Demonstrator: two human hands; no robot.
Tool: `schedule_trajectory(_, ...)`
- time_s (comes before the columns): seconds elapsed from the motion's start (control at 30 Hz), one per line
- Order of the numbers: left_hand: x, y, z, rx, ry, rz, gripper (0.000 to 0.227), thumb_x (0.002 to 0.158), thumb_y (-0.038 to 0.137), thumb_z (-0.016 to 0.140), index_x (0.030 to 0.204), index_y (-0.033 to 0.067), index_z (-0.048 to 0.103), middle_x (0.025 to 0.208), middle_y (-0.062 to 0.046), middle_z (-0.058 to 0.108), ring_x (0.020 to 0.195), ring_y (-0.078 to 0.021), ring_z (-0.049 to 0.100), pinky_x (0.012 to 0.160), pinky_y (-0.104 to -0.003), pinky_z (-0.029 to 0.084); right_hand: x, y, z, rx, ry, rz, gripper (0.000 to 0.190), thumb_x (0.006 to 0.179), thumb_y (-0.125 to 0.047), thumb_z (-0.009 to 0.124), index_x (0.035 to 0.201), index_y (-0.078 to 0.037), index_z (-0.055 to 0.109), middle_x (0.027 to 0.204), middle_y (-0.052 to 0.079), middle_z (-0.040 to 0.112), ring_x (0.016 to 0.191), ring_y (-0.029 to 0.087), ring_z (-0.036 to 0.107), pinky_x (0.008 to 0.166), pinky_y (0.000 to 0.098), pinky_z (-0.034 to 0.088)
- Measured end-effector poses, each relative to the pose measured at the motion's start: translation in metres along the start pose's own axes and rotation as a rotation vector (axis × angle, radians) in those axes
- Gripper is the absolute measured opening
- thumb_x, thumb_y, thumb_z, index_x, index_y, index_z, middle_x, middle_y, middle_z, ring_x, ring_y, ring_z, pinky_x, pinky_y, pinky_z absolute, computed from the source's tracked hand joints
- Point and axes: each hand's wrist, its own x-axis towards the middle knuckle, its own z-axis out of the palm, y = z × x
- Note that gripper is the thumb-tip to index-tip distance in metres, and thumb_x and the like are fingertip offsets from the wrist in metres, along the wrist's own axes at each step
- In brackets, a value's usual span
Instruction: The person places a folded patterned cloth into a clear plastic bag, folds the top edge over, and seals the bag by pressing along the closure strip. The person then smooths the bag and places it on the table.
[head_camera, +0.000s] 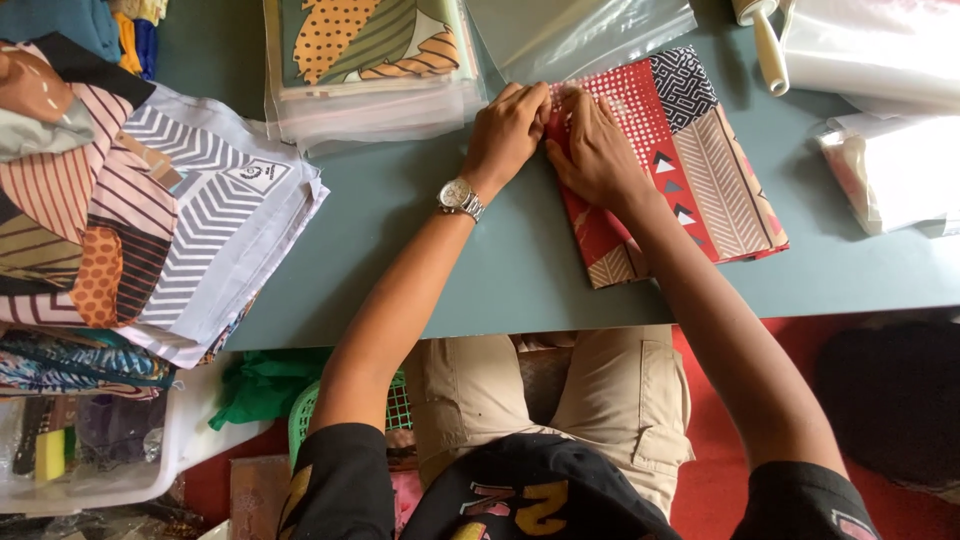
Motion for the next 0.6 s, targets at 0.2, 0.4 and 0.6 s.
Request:
schedule_trajectory(0.2,0.002,0.001,-0.004,-0.105,-0.072,0.024,0.033,0.076,-0.021,0.052,0.086,0.0104,0.046,0.078,-0.002,0.054,0.077,-0.0217,0.057,0.053,-0.036,0.044,-0.011,0.025,-0.047,-0.068,0.163,0.32,0.046,0.072,0.013,0.067,0.114,-0.005,0.064,0.129,0.022,0.056,0.118,0.041,0.052,0.095,0.0524,0.042)
schedule_trajectory(0.4,0.019,0.009,-0.008,-0.081,-0.134,0.011,0.023,0.08,0.001,0.061,0.095,0.0135,0.049,0.084,-0.001,0.057,0.082,-0.0244,0.06,0.06,-0.04,0.049,-0.044,0.172,-0.042,-0.408,0.076,0.77,0.071,0.098,-0.071,0.071,0.113,-0.001,0.073,0.113,0.034,0.061,0.104,0.053,0.055,0.088,0.0571,0.044)
schedule_trajectory(0.6,0.08,0.008,0.039,0.101,-0.19,0.037,0.019,0.091,0.012,0.07,0.089,0.0121,0.051,0.085,-0.005,0.063,0.078,-0.0202,0.062,0.053,-0.029,0.053,-0.019,0.182,-0.034,-0.179,0.055,0.876,0.065,0.094,-0.068,0.079,0.075,-0.009,0.062,0.082,0.013,0.066,0.079,0.033,0.056,0.059,0.0499,0.043)
